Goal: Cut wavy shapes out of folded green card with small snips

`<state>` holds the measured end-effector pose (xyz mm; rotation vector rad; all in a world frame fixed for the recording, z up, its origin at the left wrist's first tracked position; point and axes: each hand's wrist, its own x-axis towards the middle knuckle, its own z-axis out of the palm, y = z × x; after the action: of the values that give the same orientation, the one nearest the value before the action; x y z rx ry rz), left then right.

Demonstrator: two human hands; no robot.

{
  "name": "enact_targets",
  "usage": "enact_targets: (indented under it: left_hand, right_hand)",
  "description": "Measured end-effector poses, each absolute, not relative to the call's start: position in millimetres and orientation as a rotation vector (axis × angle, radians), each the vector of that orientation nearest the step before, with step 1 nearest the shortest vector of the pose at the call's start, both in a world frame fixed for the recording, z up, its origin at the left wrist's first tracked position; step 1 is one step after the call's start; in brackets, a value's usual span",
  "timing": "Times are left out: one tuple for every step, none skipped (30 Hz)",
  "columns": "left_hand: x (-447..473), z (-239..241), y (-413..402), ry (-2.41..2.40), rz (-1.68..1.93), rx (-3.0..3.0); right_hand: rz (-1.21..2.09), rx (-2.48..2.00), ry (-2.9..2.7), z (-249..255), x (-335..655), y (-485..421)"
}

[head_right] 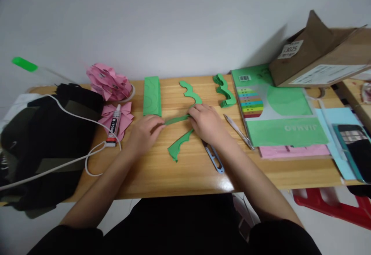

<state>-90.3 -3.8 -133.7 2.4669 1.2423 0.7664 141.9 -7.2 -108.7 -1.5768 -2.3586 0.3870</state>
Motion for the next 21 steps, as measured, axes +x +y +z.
enact_targets:
  left_hand:
    - [-90.5, -136.7, -3.2, 1.259, 0.740, 2.468]
    - [-90.7, -139.3, -2.8, 1.272, 0.721, 2.465]
    - [-90.9, -141.6, -2.5, 1.288, 0.701, 2.464]
    - [-91.2, -143.4, -2.2, 1.303, 0.682, 2.461]
    - [-91.5, -144.8, -2.0, 1.316, 0.663, 2.459]
    - [-91.9, -145.8, -1.7, 1.324, 0.647, 2.458]
    - [-92.3, -146.5, -1.5, 1.330, 0.632, 2.456]
    - [-92.7, -147.0, -1.3, 1.332, 0.620, 2.455]
    - [-93.0, -147.4, -1.0, 1.334, 0.611, 2.453]
    - [-93.1, -147.7, -0.8, 1.336, 0.606, 2.450]
    - [-93.2, -148.0, -0.6, 1.339, 0.603, 2.446]
    - [-93.2, -148.3, -0.5, 1.343, 0.602, 2.440]
    - [-93.2, -148.6, -0.4, 1.347, 0.603, 2.434]
    - [-93.3, -148.9, -0.2, 1.351, 0.603, 2.427]
    - [-93.4, -149.3, -0.2, 1.354, 0.605, 2.420]
    - [-93.6, -149.6, -0.1, 1.355, 0.608, 2.412]
    - [-93.8, -150.0, 0.0, 1.356, 0.612, 2.402]
    - [-94.1, -150.4, 0.0, 1.355, 0.619, 2.391]
    - [-94.3, -150.9, 0.0, 1.353, 0.626, 2.378]
    - [-94.4, -151.4, 0.1, 1.350, 0.636, 2.364]
    - [-94.4, -151.8, 0.0, 1.347, 0.648, 2.348]
  right_hand:
    - [0.387, -1.573, -2.374, -113.3, 140.7, -3.5]
    - [0.385, -1.569, -2.389, -117.8, 139.7, -0.9]
    - [0.385, -1.566, -2.402, -121.8, 139.0, 0.7]
    - [0.384, -1.564, -2.413, -125.2, 138.8, 1.6]
    - [0.384, -1.563, -2.420, -127.9, 138.8, 1.9]
    - [0.383, -1.561, -2.426, -129.8, 139.0, 1.8]
    - [0.383, -1.558, -2.430, -131.1, 139.3, 1.6]
    - [0.382, -1.556, -2.434, -131.9, 139.6, 1.5]
    - [0.382, -1.554, -2.436, -132.3, 139.9, 1.3]
    - [0.382, -1.552, -2.436, -132.5, 140.0, 1.3]
    - [0.383, -1.551, -2.435, -132.6, 140.1, 1.4]
    - [0.384, -1.551, -2.434, -132.7, 140.1, 1.4]
    - [0.387, -1.551, -2.432, -132.9, 140.0, 1.5]
    - [0.390, -1.550, -2.429, -133.0, 139.9, 1.5]
    - [0.394, -1.548, -2.425, -133.3, 139.8, 1.5]
    - [0.398, -1.545, -2.421, -133.6, 139.8, 1.4]
    - [0.404, -1.542, -2.415, -133.9, 139.7, 1.3]
    - [0.411, -1.540, -2.408, -134.3, 139.6, 1.2]
    - [0.420, -1.538, -2.399, -134.8, 139.4, 1.1]
    - [0.431, -1.536, -2.388, -135.2, 139.2, 1.1]
    - [0.444, -1.535, -2.376, -135.7, 139.0, 1.2]
